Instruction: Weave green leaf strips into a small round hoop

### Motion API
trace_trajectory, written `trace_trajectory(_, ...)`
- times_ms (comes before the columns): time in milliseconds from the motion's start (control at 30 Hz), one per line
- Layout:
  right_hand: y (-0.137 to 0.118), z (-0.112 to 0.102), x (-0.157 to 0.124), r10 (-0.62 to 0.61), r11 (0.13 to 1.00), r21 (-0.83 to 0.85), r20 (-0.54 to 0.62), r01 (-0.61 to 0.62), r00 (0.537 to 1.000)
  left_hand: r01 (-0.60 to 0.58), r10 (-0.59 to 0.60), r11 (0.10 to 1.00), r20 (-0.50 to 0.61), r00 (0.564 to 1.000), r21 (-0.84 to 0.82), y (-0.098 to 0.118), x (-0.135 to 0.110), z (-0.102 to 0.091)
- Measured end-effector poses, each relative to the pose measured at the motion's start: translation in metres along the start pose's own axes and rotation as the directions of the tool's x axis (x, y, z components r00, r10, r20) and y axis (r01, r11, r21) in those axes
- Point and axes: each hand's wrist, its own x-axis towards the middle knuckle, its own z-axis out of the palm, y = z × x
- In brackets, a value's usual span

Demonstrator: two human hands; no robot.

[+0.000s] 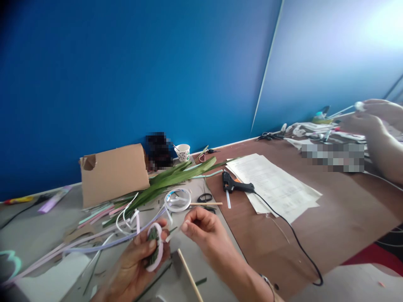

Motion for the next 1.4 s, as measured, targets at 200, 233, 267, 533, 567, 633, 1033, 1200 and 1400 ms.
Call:
trace_trajectory(200,0.005,-0.010,0.000,0.098,0.988,-0.116,-0.007,-0.098,0.995,0.025,-0.024,0.999,0.038,0.999,-0.034,0.002,-0.001,0.004)
trace_trajectory(233,0.006,-0.013,0.000,0.119,0.980,-0.161,0.004,-0.117,0.993,0.029,-0.028,0.999,0.032,0.999,-0.043,0.003,-0.001,0.004)
trace_trajectory(267,0.006,-0.015,0.000,0.142,0.966,-0.219,0.017,-0.135,0.990,0.033,-0.032,0.998,0.025,0.999,-0.051,0.003,-0.001,0.003)
trace_trajectory(533,0.000,-0.019,-0.001,-0.181,0.628,-0.766,0.022,0.133,0.983,0.029,-0.029,0.998,0.007,1.000,-0.053,0.002,0.000,0.001)
trace_trajectory(567,0.000,-0.019,-0.001,-0.219,0.545,-0.823,0.041,0.157,0.975,0.026,-0.026,0.998,0.002,1.000,-0.051,0.002,0.000,0.000)
trace_trajectory(633,0.002,-0.018,0.001,-0.322,0.380,-0.904,0.070,0.197,0.944,0.022,-0.022,0.999,-0.015,1.000,-0.044,0.002,0.000,0.000)
trace_trajectory(1033,-0.015,0.013,-0.003,-0.046,0.804,-0.584,0.130,0.114,0.990,-0.075,0.073,0.995,0.036,0.997,0.060,0.002,0.002,0.005)
trace_trajectory(1200,-0.012,0.022,0.003,0.111,0.916,-0.396,0.083,-0.069,0.990,-0.090,0.088,0.991,0.028,0.996,0.097,0.002,0.000,0.005)
trace_trajectory(1400,-0.013,0.018,0.006,0.310,0.948,-0.128,0.177,-0.290,0.934,-0.091,0.090,0.990,0.013,0.996,0.107,0.002,-0.001,0.004)
